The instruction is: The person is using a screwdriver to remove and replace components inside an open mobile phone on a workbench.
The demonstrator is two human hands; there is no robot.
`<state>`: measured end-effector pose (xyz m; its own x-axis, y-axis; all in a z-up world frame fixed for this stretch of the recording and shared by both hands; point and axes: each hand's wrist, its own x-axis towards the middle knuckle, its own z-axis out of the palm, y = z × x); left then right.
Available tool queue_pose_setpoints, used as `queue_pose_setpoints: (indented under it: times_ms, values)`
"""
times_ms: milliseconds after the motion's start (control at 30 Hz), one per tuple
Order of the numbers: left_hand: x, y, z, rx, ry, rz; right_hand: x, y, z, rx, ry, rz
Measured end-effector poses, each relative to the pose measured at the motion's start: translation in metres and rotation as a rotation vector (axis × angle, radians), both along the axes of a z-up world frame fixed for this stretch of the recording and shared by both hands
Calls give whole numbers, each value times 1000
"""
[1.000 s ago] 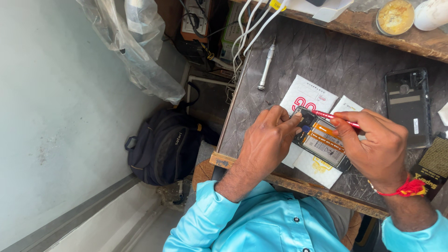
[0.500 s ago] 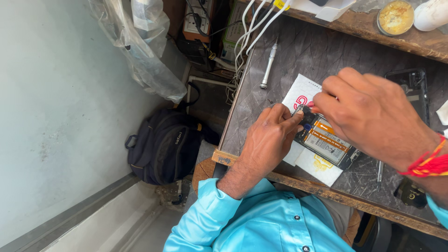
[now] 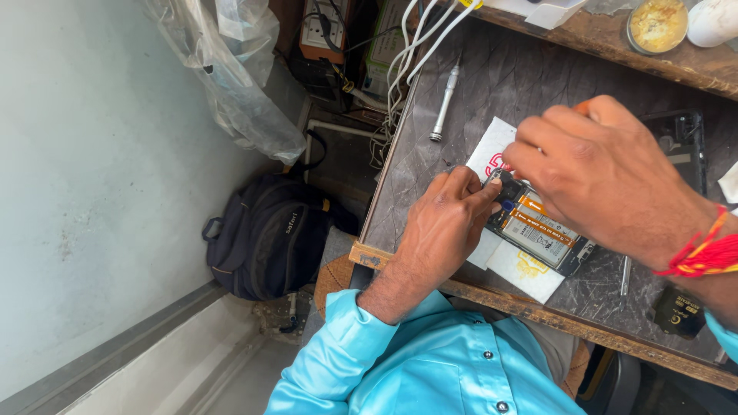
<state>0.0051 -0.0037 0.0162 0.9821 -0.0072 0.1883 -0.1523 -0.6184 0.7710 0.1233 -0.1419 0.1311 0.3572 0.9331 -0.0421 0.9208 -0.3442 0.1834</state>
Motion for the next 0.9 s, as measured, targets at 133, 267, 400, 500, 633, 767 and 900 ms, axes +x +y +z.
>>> queue_pose_setpoints:
  times_ms: [133,267,400,500,633,767,900]
  values:
    - [0,0,-1,-8,4,1,-4,2,1,-146,-74,-78]
    - [1,0,-1,1,4,0,0,3,2,-93,-73,-1]
    - [0,0,-2,-5,8,-3,-1,0,2,-246,-58,-87]
    - [2,-1,-3,17,-1,-6,3,2,1,-291,-84,-33]
    - [0,0,-2,-8,6,2,2,1,2,-212,-86,-39]
    - [2,0,0,-17,20,5,2,0,2,-205,-63,-35]
    - [2,-1,-1,-5,6,7,3,-2,7,-203,-73,-48]
